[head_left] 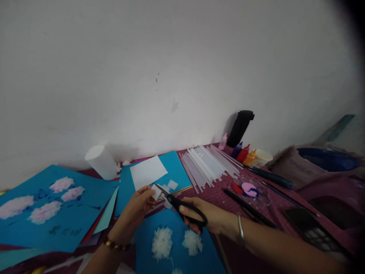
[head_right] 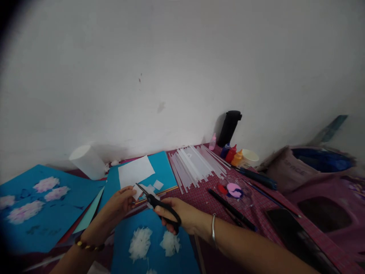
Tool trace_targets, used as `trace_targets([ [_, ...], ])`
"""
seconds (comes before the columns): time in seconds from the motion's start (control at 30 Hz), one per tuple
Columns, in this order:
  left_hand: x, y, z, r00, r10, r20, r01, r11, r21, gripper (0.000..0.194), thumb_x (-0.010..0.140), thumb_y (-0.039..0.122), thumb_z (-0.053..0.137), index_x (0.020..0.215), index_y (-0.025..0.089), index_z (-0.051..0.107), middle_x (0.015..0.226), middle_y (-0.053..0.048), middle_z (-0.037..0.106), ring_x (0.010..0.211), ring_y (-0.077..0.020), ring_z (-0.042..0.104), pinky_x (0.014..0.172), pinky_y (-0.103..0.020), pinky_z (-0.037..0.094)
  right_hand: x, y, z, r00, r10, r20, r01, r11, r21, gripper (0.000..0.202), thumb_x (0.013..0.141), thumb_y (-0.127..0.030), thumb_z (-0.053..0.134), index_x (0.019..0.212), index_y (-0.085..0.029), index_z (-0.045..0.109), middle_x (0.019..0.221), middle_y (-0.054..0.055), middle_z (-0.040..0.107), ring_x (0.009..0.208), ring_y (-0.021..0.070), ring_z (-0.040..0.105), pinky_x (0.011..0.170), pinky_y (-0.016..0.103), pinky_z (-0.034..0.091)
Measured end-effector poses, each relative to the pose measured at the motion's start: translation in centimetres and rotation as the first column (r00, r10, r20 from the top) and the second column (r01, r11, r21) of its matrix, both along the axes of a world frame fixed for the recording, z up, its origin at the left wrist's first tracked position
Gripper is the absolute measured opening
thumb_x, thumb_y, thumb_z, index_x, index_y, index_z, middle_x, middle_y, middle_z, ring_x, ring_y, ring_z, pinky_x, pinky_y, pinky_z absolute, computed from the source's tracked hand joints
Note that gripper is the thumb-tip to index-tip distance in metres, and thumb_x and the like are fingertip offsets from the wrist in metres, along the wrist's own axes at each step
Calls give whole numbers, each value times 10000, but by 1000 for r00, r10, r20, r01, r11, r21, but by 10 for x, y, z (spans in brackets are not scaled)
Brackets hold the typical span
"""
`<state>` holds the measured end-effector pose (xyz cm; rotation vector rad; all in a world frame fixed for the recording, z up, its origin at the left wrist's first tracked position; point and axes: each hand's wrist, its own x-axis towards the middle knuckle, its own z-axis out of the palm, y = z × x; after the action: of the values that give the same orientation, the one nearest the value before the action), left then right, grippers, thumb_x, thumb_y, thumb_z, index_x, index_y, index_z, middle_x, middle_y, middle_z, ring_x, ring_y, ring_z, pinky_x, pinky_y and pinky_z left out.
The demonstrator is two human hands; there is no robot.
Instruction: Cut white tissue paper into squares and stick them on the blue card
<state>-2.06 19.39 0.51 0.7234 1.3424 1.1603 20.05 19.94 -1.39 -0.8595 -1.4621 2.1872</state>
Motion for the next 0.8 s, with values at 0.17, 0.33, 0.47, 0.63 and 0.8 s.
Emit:
trace_targets([
  [0.17, -7, 3, -5, 987, -33, -159, 33, 999, -3, 216, 576, 339, 676, 597, 190, 520, 509, 46, 543, 455, -107, 512, 459, -216, 382, 5, 7, -3, 992, 122, -17, -123, 988, -88, 639, 692, -748, 587, 884, -140, 532, 691, -17, 548, 484, 72, 538, 399, 168, 322],
  [0.33, -24, 10, -10, 910, -68, -408, 93, 995, 42, 283, 509, 220, 634, 786, 168, 667, 670, -3, 656, 566, -156, 565, 527, -249, 409, 11, 17, -10, 977, 148, -153, -182, 952, -245, 679, 700, -717, 616, 1057, -143, 559, 791, 14, 577, 573, 105, 577, 526, 235, 450],
  [0.47, -34, -4, 5, 854, -43, -518, 78, 996, 44, 405, 509, 255, 655, 900, 156, 692, 912, -73, 707, 672, -191, 586, 591, -280, 437, 20, 13, 4, 977, 148, -154, -177, 964, -199, 668, 739, -700, 591, 1115, -150, 546, 785, 12, 569, 571, 106, 559, 533, 234, 423],
  [0.63, -47, -72, 31, 752, -114, -649, 158, 987, 10, 307, 617, 389, 670, 826, 170, 722, 751, -42, 706, 643, -186, 585, 575, -252, 435, 42, -26, 49, 985, 169, 19, -170, 975, 143, 578, 784, -671, 557, 1012, -140, 578, 748, 6, 538, 616, 110, 497, 565, 236, 393],
  [0.8, -62, -184, 15, 669, -183, -721, 180, 980, -82, 211, 639, 354, 701, 797, 228, 761, 776, -43, 744, 643, -195, 621, 586, -226, 448, 76, -83, 61, 925, 164, 343, -244, 948, 204, 629, 828, -604, 546, 1271, -161, 494, 919, 70, 596, 791, 191, 563, 764, 343, 460],
])
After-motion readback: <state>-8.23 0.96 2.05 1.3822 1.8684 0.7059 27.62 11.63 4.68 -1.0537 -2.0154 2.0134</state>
